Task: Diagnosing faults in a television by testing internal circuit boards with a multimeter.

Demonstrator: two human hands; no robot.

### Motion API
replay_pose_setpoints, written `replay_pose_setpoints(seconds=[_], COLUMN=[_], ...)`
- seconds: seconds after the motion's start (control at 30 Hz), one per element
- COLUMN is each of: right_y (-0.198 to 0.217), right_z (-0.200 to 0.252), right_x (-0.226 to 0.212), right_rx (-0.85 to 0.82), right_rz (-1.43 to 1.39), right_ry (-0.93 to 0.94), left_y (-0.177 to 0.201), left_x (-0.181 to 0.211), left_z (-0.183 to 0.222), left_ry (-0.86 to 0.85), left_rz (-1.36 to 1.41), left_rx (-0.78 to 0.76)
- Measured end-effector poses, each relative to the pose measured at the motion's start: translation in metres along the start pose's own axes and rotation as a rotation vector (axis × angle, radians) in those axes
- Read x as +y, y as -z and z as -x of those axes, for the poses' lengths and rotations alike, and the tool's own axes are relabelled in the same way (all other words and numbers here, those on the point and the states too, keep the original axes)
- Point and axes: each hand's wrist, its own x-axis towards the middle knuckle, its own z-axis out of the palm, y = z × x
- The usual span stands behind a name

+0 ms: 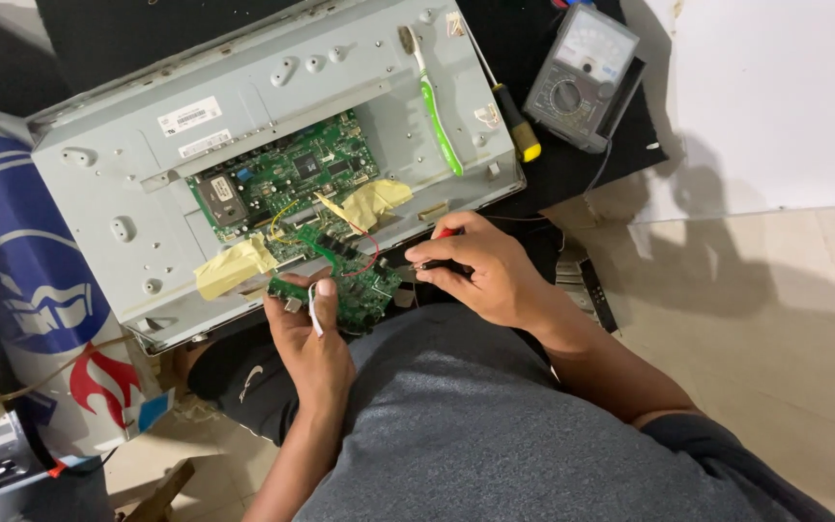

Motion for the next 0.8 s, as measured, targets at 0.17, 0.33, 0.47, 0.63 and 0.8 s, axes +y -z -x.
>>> replay_pose_setpoints(seconds=[0.17, 0.33, 0.47, 0.63, 0.8], right_y=[0.004, 0.006, 0.007, 0.009, 0.015], right_z=[-0.007, -0.009, -0.01, -0.01, -0.015], right_x=[-0.004, -0.006, -0.005, -0.003, -0.01], right_rx=[0.0, 0.011, 0.04, 0.051, 0.086], right_rz=[-0.013, -0.041, -0.09, -0.071, -0.05], right_ry=[0.032, 0.034, 0.032, 0.038, 0.013], left_y=[0.002, 0.002, 0.004, -0.003, -0.004], left_x=[0.0, 0.001, 0.001, 0.007, 0.012], left_z=[-0.001, -0.001, 0.0, -0.001, -0.001], left_ry=[0.059, 0.117, 0.121, 0.092, 0.03], left_rz=[0.048, 0.09, 0.094, 0.12, 0.093], left_rx=[0.033, 0.059, 0.033, 0.036, 0.006])
